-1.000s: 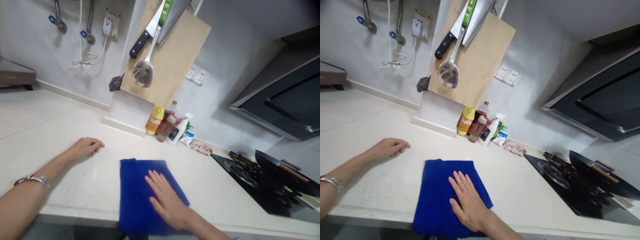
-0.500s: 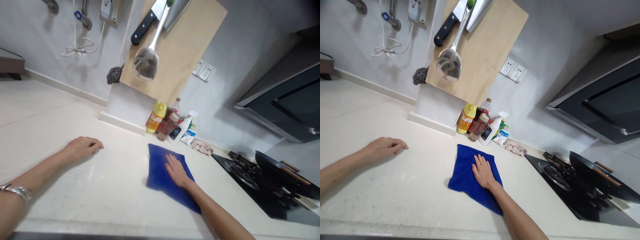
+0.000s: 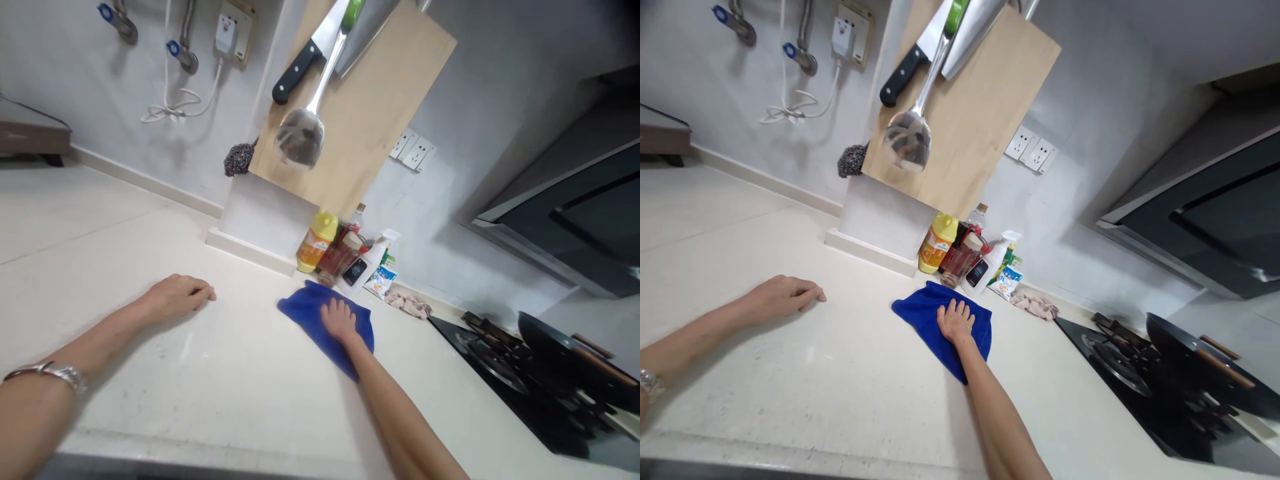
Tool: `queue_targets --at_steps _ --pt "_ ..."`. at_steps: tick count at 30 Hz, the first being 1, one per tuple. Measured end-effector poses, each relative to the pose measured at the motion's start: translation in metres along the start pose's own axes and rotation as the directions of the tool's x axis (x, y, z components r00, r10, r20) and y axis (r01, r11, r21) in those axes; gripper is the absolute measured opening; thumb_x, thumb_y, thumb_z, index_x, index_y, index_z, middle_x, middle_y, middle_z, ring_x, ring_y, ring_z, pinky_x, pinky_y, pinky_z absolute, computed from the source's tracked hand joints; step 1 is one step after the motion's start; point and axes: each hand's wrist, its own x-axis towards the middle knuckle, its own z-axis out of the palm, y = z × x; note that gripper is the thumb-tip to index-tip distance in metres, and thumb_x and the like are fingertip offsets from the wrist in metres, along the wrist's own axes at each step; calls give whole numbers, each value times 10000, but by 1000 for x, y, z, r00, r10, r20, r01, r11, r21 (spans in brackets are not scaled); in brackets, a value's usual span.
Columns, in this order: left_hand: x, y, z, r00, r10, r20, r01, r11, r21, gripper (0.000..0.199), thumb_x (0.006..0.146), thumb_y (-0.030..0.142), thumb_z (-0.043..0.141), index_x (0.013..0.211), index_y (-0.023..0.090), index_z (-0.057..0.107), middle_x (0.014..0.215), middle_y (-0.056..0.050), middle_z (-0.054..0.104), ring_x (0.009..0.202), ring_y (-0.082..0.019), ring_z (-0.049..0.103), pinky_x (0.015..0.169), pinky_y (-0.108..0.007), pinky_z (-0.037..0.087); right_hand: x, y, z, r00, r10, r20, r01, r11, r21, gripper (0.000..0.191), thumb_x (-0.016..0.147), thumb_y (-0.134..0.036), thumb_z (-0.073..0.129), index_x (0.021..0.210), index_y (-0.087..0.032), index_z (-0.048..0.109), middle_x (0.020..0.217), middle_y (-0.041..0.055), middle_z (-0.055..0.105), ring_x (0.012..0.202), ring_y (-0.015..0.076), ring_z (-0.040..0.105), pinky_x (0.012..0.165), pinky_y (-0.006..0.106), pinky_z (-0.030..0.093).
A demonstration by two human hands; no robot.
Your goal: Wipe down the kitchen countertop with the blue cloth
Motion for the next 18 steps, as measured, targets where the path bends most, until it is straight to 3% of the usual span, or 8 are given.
queue_targets --at_steps 3,8,11,14,18 --pt "-3 2 -1 999 22 -25 -21 1000 8 416 814 512 390 903 267 714 714 -9 666 678 -183 574 632 -282 376 -15 -22 -2 999 -44 2 44 999 -12 658 969 -472 159 1491 -81 247 1525 218 225 1400 356 205 1075 582 193" --pt "-12 6 -5 991 19 -132 -17 1000 13 424 819 474 365 956 276 715 786 -5 698 754 -189 602 679 -276 395 -47 -73 -8 985 -170 27 170 985 18 658 979 -462 164 1504 -67 199 1545 210 164 1419 353 140 1102 573 138" --pt "-22 7 -8 991 -8 -131 1 998 -60 456 815 477 345 970 237 700 776 -12 696 700 -173 599 698 -277 420 -67 -96 -15 966 -258 32 256 965 54 655 984 -451 181 1506 -58 190 1550 201 152 1425 357 105 1119 559 116" --pt "-35 9 -14 997 -35 -66 26 990 -136 484 791 510 350 885 180 692 805 -44 702 690 -165 614 693 -260 454 -87 -106 -21 933 -359 24 357 932 65 643 988 -441 200 1506 -61 197 1553 188 151 1430 345 95 1134 536 107" --pt "-57 12 -29 999 -35 2 35 988 -147 512 750 552 402 911 157 684 871 -76 711 728 -177 642 648 -246 475 -117 -103 -26 860 -510 11 508 859 64 635 991 -439 205 1505 -67 212 1556 170 153 1435 324 94 1150 516 99"
